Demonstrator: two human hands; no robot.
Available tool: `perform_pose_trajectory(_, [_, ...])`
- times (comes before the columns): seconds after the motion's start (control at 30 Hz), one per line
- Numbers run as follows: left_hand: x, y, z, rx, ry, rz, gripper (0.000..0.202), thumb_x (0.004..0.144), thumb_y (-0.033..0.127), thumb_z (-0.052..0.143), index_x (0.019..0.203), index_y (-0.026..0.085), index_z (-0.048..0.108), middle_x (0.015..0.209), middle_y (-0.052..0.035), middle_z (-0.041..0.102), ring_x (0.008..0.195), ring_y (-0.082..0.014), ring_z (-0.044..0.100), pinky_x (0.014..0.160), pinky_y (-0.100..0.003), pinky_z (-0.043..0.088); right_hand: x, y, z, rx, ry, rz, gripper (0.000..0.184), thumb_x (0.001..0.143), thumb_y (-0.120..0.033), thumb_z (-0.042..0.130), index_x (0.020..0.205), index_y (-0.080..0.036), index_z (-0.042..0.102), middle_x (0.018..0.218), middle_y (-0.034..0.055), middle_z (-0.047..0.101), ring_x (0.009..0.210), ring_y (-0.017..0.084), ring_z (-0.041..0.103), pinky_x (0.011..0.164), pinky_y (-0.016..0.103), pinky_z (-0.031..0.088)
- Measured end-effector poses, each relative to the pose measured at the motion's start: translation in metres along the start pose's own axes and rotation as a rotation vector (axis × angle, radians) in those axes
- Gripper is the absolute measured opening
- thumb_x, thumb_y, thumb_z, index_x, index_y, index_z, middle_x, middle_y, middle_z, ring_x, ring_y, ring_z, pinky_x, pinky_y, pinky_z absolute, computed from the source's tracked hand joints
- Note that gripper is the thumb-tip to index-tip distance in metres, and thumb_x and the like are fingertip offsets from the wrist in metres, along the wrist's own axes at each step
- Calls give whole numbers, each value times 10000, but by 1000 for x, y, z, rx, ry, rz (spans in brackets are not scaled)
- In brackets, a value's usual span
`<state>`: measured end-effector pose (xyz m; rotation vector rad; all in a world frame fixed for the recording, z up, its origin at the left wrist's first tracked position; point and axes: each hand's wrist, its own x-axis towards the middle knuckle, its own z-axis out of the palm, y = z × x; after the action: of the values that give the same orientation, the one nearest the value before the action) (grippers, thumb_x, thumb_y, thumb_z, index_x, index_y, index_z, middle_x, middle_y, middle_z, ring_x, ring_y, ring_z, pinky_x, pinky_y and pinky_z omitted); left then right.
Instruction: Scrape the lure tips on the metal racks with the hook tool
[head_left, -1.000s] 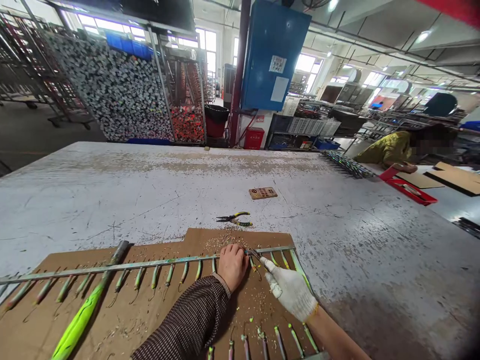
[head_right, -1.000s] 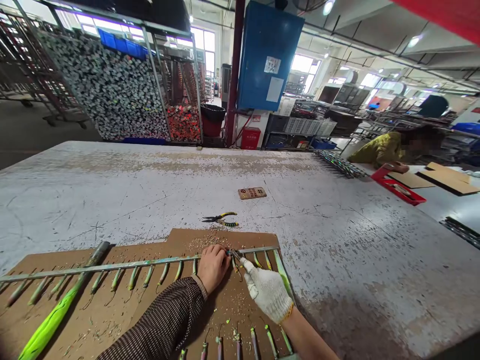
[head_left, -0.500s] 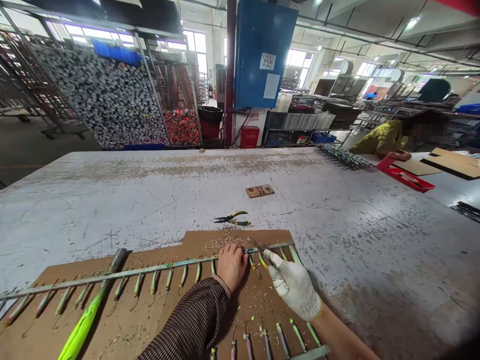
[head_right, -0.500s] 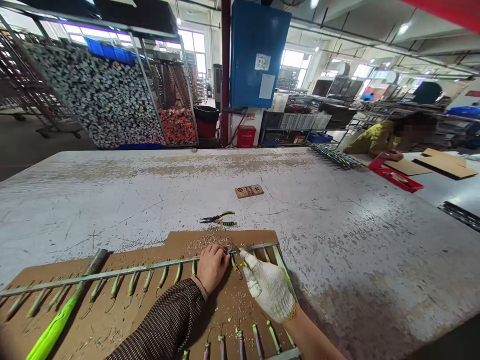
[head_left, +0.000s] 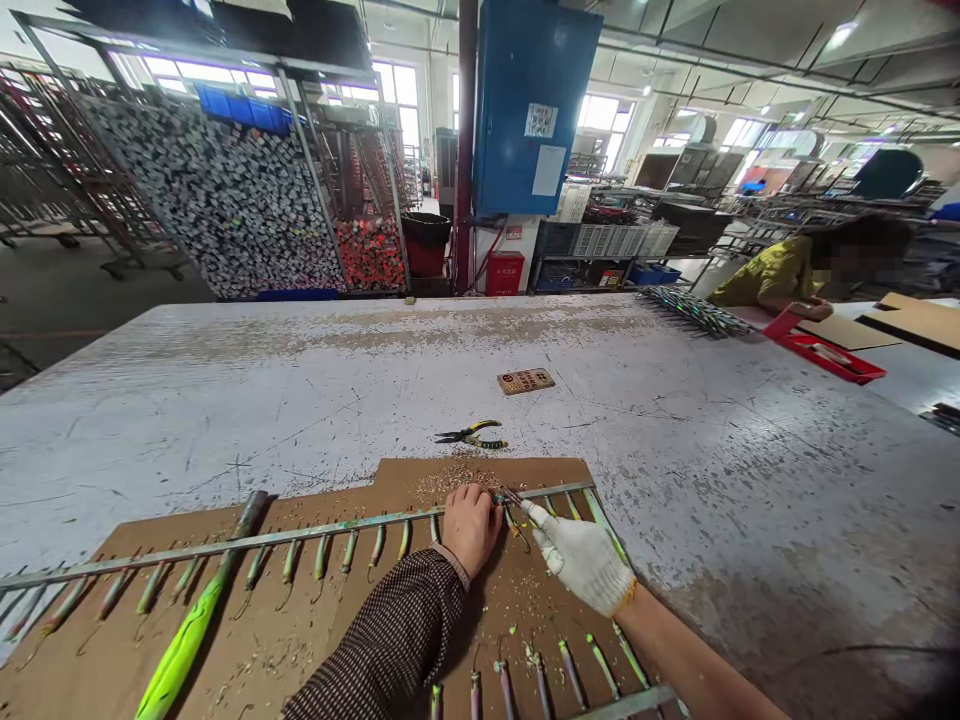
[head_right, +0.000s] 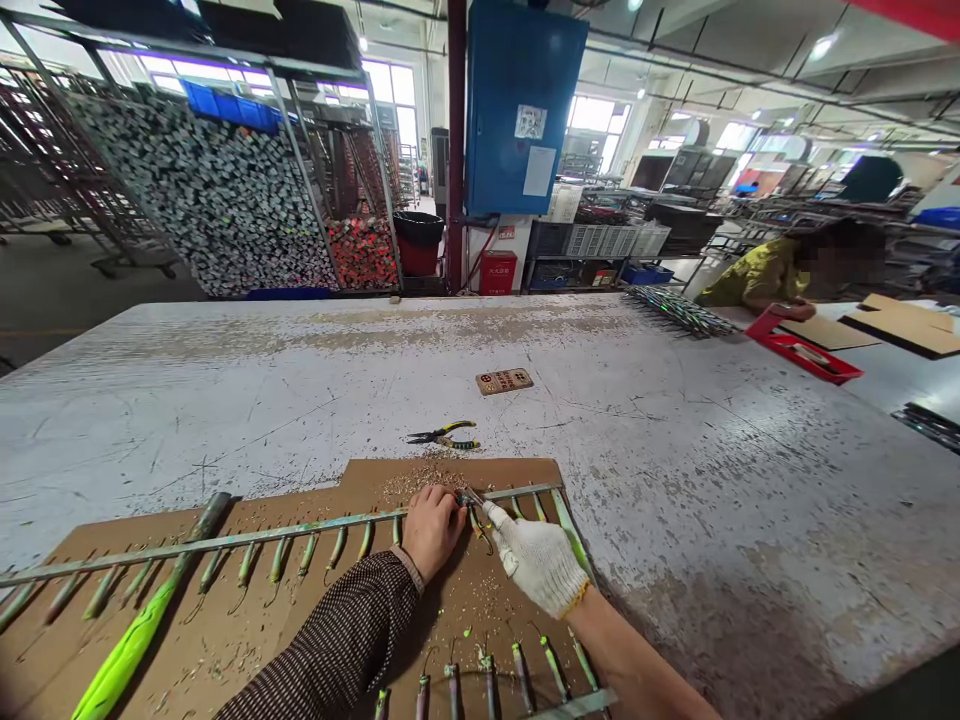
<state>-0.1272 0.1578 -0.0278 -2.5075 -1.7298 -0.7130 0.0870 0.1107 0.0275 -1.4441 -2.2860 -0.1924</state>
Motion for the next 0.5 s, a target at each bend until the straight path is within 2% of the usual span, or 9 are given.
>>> perform_pose_trajectory(0.17, [1,1,1,-2,-5,-11,120,965,239,668,851,201,664,990,-80,690,1003,-266,610,878,-416,467,-6,2,-1,26,19,14,489,1063,-275,428,1525,-240,587,730,10,742,624,134,666,591,219,404])
perform_pose_trajectory(0.33, [0,3,2,14,15,-15,112,967,236,668,863,196,671,971,-77,681,980,-259,606,875,-408,462,-11,3,2,-39,22,-33,429,1056,-252,412,1342,-274,731,575,-24,672,468,141,595,487,256,323])
perform_pose_trajectory(0.43, [-1,4,1,2,13,-20,105,969,236,669,871,196,675,977,-76,689,988,-259,607,878,-410,460,-13,7,1,12,54,-9,457,1074,-260,415,1481,-253,620,769,11,769,639,146,690,619,233,445])
perform_pose_trajectory(0.5, [-1,5,0,-1,8,-23,112,972,241,668,870,195,677,983,-78,694,999,-261,609,884,-413,457,-13,9,2,34,61,-15,478,1074,-277,427,1527,-235,573,820,27,781,686,149,702,649,229,460])
